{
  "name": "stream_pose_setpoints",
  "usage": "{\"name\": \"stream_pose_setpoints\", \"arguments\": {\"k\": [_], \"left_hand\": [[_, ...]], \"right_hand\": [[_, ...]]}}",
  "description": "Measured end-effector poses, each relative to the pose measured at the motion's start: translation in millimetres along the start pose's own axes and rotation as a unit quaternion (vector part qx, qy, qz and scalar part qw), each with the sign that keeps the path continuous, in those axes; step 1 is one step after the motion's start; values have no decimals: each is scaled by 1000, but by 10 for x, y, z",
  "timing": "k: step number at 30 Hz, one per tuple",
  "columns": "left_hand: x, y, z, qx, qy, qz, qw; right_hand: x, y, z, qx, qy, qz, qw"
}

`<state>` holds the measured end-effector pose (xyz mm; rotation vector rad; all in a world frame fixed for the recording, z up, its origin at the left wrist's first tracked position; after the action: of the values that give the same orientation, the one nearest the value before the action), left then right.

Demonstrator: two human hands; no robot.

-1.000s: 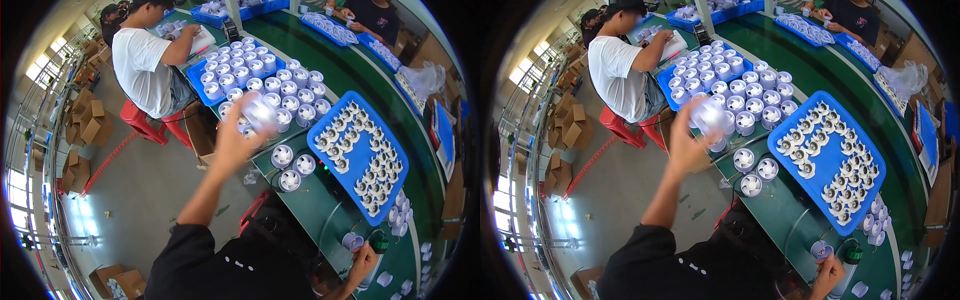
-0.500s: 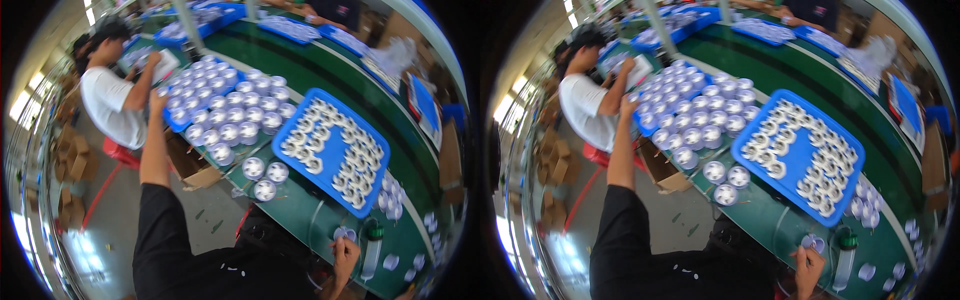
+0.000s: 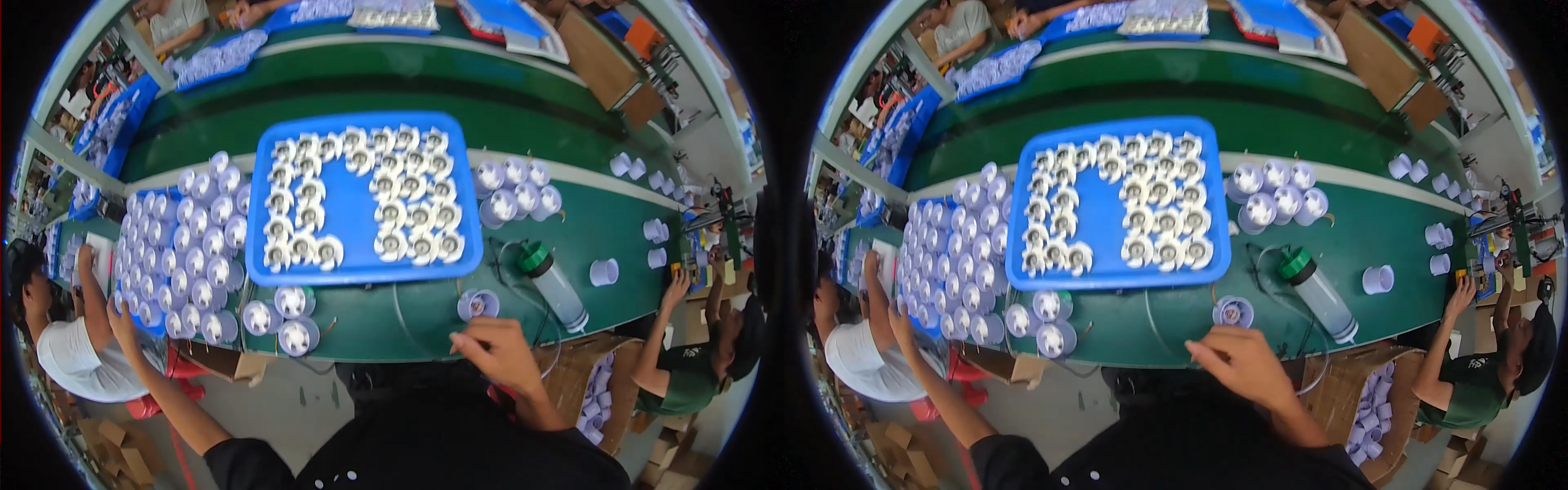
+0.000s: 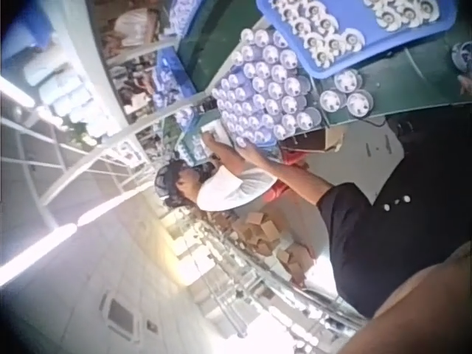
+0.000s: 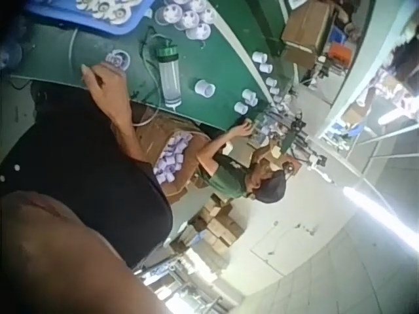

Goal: The person assembles small cooling fans by applying a substance from a dispenser syringe to a cooling fan housing, then inserting fan blades into the housing.

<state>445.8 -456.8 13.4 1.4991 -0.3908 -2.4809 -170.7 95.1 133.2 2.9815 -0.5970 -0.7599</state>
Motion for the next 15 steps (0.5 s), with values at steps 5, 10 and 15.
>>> {"name": "stream_pose_setpoints", "arguments": {"k": [5, 10, 15], "left_hand": [[-638, -2187, 3341, -26, -308, -131, 942], [22, -3748, 4898, -10, -464, -531, 709], [519, -4548, 5374, 242, -366, -443, 782]], "right_hand": [[-284, 96, 112, 14, -59, 48, 997], [-492, 641, 112, -63, -126, 43, 989], [-154, 1431, 0, -161, -147, -32, 975]]}}
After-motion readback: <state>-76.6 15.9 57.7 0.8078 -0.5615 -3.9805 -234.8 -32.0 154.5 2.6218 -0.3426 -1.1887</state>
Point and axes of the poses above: each hand's wrist, its own y-axis towards the middle knuckle, its own x-axis out of the palm, z = x × y, the point moved 3 cm from there along y, towards the middle knuckle, and after that the axes turned 8 degrees about -x, right-handed, at the moved point
